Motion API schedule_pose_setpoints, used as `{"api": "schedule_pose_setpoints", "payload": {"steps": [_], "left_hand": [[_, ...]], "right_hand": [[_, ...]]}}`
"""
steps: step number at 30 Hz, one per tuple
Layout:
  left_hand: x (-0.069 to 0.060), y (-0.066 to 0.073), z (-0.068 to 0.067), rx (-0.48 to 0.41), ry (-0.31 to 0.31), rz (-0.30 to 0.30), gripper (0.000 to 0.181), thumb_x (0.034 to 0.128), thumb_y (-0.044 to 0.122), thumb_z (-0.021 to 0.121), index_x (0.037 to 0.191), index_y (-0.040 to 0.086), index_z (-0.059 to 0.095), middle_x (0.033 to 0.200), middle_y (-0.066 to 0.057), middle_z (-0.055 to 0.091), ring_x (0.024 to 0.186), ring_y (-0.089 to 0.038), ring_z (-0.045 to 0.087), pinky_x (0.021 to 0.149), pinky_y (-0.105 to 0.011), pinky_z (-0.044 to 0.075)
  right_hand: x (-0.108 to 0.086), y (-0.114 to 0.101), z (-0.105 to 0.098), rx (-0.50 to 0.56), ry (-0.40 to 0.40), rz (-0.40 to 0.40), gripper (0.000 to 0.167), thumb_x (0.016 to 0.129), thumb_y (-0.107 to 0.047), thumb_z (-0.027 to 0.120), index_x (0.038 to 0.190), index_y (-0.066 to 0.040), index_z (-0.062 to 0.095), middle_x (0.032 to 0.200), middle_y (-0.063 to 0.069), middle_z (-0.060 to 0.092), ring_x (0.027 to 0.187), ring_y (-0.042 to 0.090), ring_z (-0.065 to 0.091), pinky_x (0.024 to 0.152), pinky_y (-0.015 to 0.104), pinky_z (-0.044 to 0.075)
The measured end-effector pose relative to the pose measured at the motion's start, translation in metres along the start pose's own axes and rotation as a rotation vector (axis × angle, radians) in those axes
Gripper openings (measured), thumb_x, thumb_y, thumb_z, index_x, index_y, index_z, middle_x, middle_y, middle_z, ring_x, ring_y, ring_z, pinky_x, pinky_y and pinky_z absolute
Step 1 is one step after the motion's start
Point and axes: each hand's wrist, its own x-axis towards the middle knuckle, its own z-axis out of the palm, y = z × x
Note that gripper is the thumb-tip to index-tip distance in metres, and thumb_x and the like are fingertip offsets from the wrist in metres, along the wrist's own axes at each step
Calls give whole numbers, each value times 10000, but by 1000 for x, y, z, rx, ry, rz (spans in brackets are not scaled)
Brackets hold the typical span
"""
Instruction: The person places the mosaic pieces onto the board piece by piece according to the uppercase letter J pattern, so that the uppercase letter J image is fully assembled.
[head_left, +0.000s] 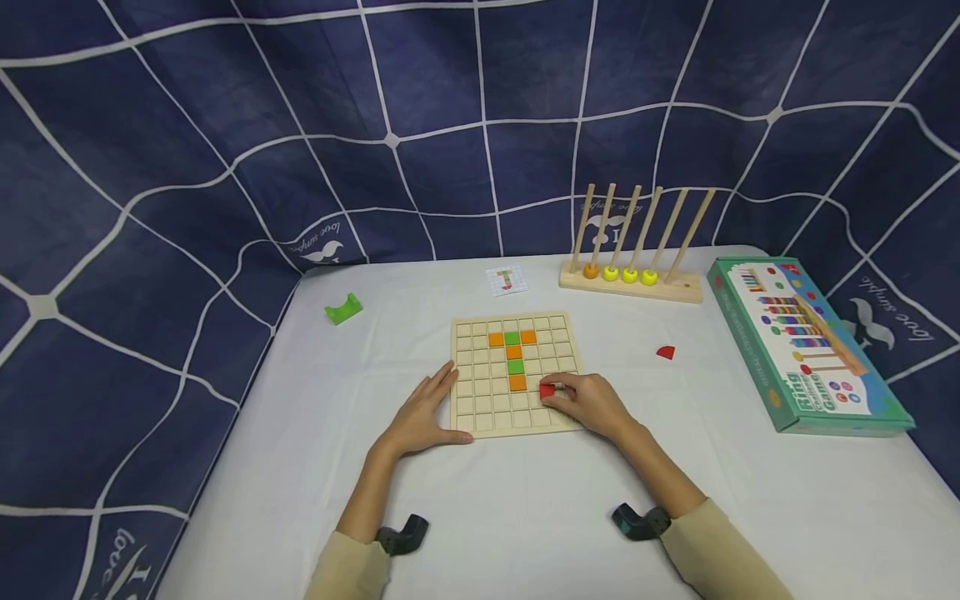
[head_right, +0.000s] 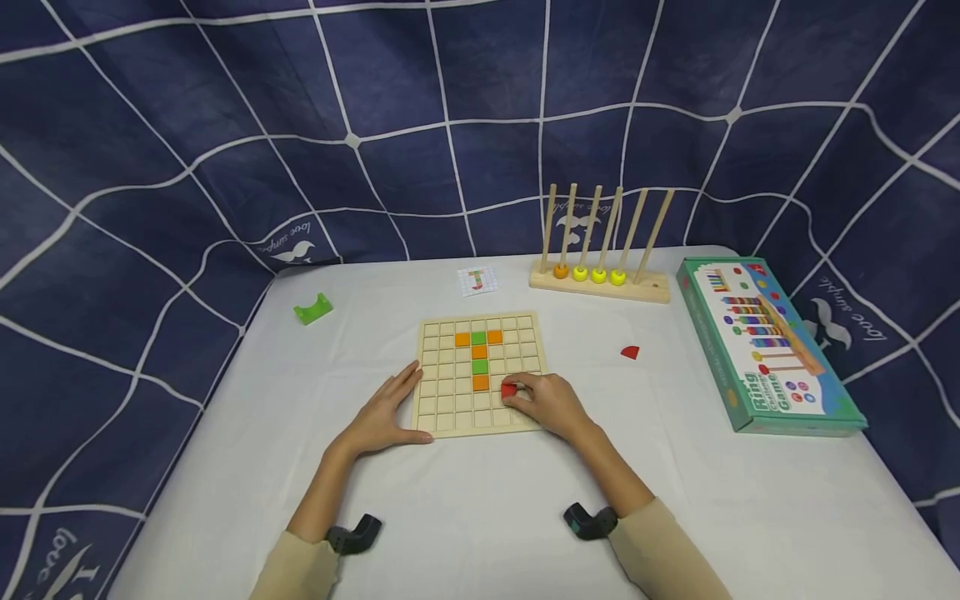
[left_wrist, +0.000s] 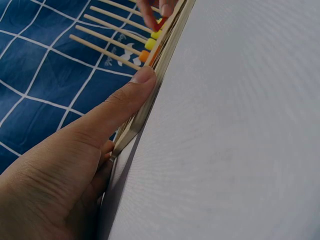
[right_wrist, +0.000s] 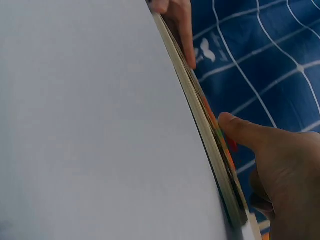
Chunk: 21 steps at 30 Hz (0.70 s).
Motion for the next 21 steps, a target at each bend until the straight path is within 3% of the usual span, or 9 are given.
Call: {"api": "schedule_pose_setpoints", "payload": {"steps": [9, 21], "left_hand": [[-1, 0, 0, -3, 7, 7, 1184, 563, 692, 722, 1466, 95, 242, 1541, 17, 106, 1385, -220, 155, 1123, -404, 125], [-1, 1, -1, -6, 2, 1, 1181, 563, 683, 730, 1465, 96, 244, 1541, 18, 106, 1386, -209, 149, 1125, -392, 123]], "right_hand": [[15, -13, 28, -10, -44, -83, 284, 778, -383, 727, 993, -200, 705, 471, -164, 312, 438, -15, 234, 420, 184, 254], [16, -15, 32, -15, -51, -100, 270, 781, -379, 725, 995, -216, 702, 469, -158, 303, 433, -24, 214, 407, 172, 227]]}}
